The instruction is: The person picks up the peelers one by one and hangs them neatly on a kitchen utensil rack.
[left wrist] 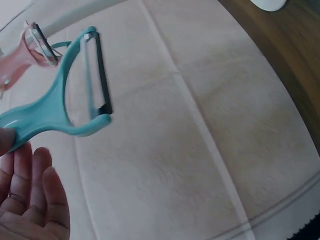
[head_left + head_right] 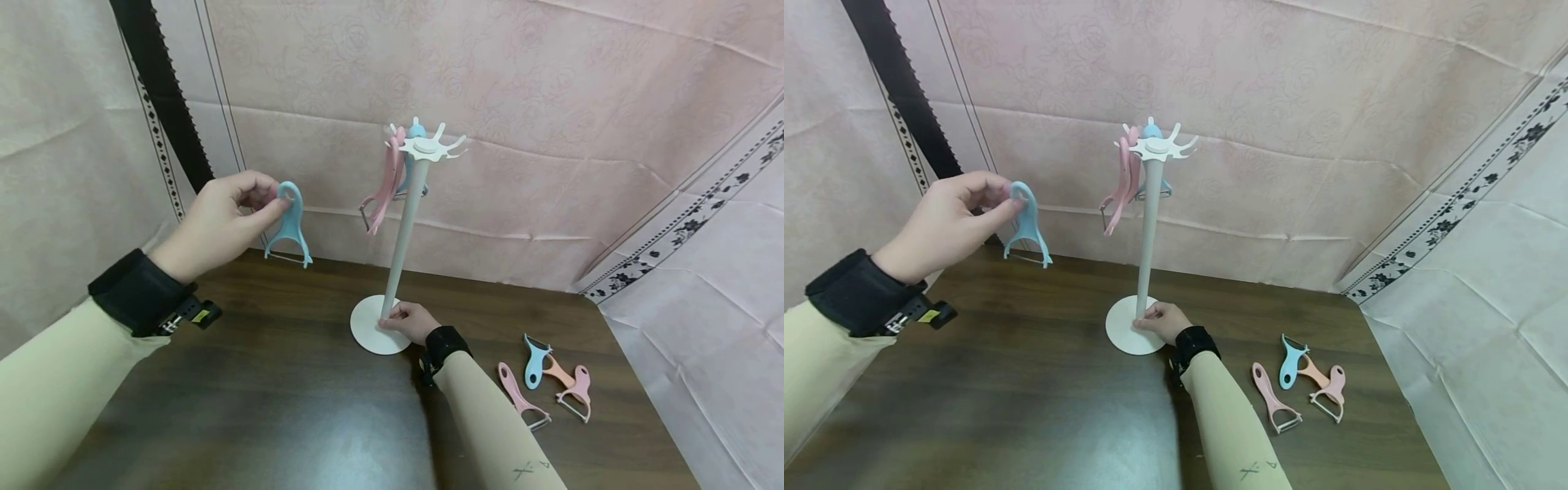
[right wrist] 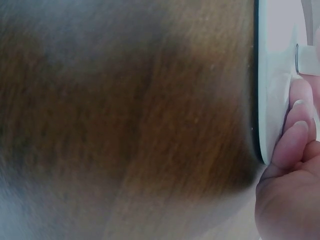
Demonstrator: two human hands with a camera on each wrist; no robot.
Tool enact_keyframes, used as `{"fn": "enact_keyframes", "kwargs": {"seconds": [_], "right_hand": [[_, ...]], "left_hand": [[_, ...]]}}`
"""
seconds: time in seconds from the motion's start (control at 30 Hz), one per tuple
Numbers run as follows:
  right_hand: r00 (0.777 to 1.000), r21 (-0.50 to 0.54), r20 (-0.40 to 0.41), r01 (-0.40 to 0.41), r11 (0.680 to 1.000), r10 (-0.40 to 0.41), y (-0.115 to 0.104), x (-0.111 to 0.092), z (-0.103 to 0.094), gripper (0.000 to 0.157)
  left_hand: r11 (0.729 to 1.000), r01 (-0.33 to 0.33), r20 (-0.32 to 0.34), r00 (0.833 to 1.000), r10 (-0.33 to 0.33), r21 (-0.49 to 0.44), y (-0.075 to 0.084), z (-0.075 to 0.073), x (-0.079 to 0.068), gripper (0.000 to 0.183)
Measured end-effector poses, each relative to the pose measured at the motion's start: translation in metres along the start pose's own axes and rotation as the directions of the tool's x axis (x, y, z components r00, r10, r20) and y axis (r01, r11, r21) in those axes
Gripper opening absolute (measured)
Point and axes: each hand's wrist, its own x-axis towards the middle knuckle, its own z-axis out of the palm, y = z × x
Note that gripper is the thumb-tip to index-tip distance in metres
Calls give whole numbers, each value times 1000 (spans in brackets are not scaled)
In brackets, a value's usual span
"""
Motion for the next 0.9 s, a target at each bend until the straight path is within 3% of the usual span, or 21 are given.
{"fn": "enact_keyframes", "kwargs": {"seconds": [0.17,0.47,0.67,0.9], "right_hand": [[1000,-1,-1,-3,1000,3,1,1,0,25],[1000,4,-7,-8,1000,8,-2,-3,-1,24],[1000,3,-15,-14,1000,14,-4,-7,-3,23],[1000,13,-5,-20,1000,20,-2,-3,-2,23]], "left_hand": [[996,-53,-83,995,47,-72,17,8,9,18],[970,-125,-60,992,115,-208,38,27,16,17],[949,-203,-79,979,189,-240,52,39,30,18],[947,-224,-96,974,207,-232,66,48,40,19]]}}
